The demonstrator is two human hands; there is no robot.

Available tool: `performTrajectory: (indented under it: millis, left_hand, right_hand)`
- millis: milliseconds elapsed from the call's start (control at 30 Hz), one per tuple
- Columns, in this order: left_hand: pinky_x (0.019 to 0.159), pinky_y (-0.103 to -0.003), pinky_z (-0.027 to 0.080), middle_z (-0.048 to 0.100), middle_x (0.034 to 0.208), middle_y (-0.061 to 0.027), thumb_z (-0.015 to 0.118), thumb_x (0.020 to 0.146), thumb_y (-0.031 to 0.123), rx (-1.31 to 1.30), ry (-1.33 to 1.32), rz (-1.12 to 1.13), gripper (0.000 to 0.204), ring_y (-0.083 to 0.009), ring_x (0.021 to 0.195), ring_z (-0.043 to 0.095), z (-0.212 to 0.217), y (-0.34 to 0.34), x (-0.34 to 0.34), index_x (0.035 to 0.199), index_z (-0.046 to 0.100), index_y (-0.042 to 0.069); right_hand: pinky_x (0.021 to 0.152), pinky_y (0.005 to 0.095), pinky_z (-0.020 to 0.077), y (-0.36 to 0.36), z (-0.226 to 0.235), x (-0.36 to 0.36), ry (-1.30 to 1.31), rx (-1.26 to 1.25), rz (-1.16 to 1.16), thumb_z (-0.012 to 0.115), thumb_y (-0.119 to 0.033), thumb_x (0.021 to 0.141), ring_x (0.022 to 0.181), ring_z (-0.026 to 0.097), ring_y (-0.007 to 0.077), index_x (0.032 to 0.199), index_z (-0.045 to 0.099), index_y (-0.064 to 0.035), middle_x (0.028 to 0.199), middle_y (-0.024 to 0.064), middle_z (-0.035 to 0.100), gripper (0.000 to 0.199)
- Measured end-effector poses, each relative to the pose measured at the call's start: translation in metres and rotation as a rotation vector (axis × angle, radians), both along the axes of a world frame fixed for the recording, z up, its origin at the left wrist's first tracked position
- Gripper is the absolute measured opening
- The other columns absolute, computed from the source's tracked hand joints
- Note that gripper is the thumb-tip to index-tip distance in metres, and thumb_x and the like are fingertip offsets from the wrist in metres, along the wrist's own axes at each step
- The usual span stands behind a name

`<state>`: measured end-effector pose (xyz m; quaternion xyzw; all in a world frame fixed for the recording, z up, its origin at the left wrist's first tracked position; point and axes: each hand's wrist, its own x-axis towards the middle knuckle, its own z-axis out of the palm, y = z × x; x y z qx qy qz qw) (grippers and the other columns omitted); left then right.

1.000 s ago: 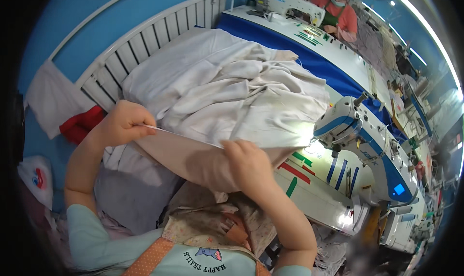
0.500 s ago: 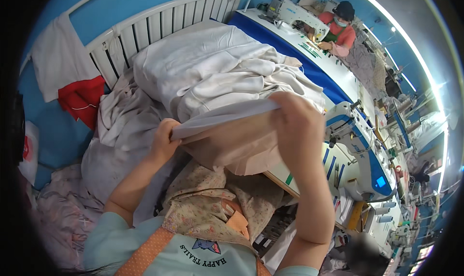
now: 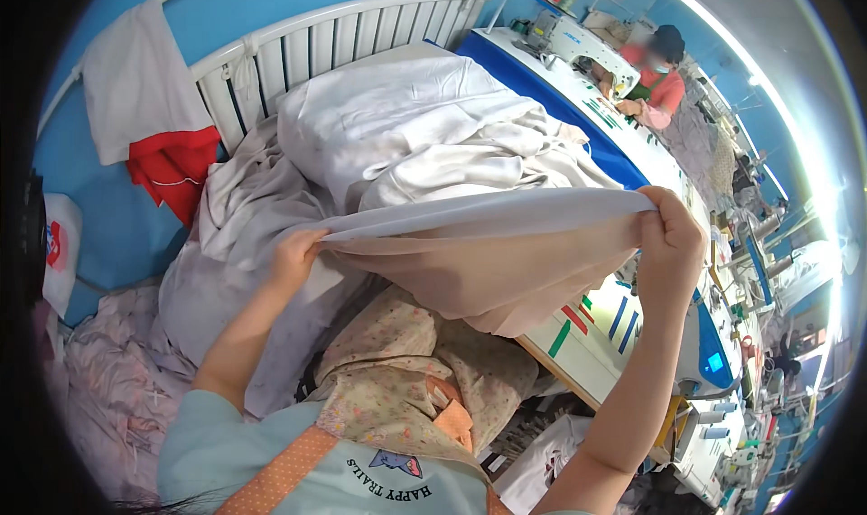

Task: Using an industrial sewing machine to stitch together white fabric components for pillows.

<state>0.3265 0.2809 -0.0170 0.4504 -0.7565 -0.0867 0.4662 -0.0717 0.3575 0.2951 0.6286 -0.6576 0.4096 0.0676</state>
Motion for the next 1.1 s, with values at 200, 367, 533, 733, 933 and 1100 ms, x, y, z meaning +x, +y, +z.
performTrajectory:
  millis: [200, 367, 533, 733, 933, 1100]
  left_hand:
    - [0.066, -0.039, 0.05, 0.065, 0.091, -0.0151, 0.055, 0.09, 0.005, -0.012, 0.107, 0.16, 0.015, -0.031, 0.078, 0.064, -0.011, -0.003, 0.016, 0.101, 0.065, 0.003]
    - [0.085, -0.033, 0.051, 0.062, 0.103, -0.0061, 0.045, 0.102, 0.026, 0.132, 1.33, -0.016, 0.028, -0.017, 0.096, 0.06, 0.116, -0.031, 0.125, 0.115, 0.058, 0.006]
    - [0.099, -0.036, 0.045, 0.061, 0.118, -0.0127, 0.045, 0.1, 0.025, 0.392, 1.291, -0.442, 0.035, -0.0238, 0.111, 0.058, 0.176, -0.068, 0.106, 0.124, 0.055, 0.0]
    - [0.072, -0.028, 0.048, 0.065, 0.094, -0.0023, 0.055, 0.097, 0.031, 0.595, 0.404, -0.702, 0.029, -0.0116, 0.082, 0.059, 0.142, -0.087, -0.151, 0.105, 0.066, 0.005]
    - [0.068, -0.043, 0.05, 0.068, 0.087, -0.0177, 0.07, 0.079, 0.027, 0.204, -0.52, -0.545, 0.028, -0.034, 0.081, 0.066, 0.087, -0.011, -0.229, 0.098, 0.066, 0.007]
    - [0.069, -0.047, 0.05, 0.067, 0.082, -0.0187, 0.061, 0.078, 0.02, 0.317, -0.557, -0.657, 0.015, -0.0378, 0.079, 0.065, 0.079, -0.03, -0.221, 0.082, 0.064, 0.006]
  right_hand:
    - [0.064, 0.0271, 0.046, -0.001, -0.013, -0.006, -0.039, 0.051, -0.049, 0.052, 0.001, 0.085, 0.066, 0.057, 0.0121, 0.098, 0.067, 0.0014, 0.073, 0.0048, 0.061, 0.02]
    - [0.068, 0.0334, 0.049, 0.038, -0.02, 0.007, 0.199, 0.041, 0.082, 0.058, 0.006, 0.075, 0.07, 0.062, 0.0287, 0.095, 0.065, -0.0014, 0.077, 0.0135, 0.064, 0.023]
    - [0.079, 0.0397, 0.0482, 0.114, -0.007, 0.011, 0.227, -0.097, 0.064, 0.057, 0.008, 0.07, 0.068, 0.064, 0.025, 0.082, 0.068, -0.0049, 0.075, 0.0073, 0.067, 0.02]
    - [0.081, 0.0427, 0.0529, 0.191, -0.081, 0.02, -0.093, 0.062, 0.235, 0.058, 0.009, 0.068, 0.07, 0.067, 0.0271, 0.09, 0.068, -0.0026, 0.077, 0.012, 0.068, 0.027]
    - [0.063, 0.0344, 0.0516, 0.227, -0.165, 0.034, -0.42, 0.152, 0.172, 0.065, 0.007, 0.071, 0.072, 0.067, 0.03, 0.096, 0.065, -0.0011, 0.08, 0.0126, 0.068, 0.026]
    - [0.063, 0.0338, 0.0511, 0.243, -0.184, 0.021, -0.551, 0.205, 0.151, 0.065, 0.006, 0.072, 0.072, 0.066, 0.0312, 0.096, 0.065, -0.0018, 0.081, 0.0132, 0.067, 0.026]
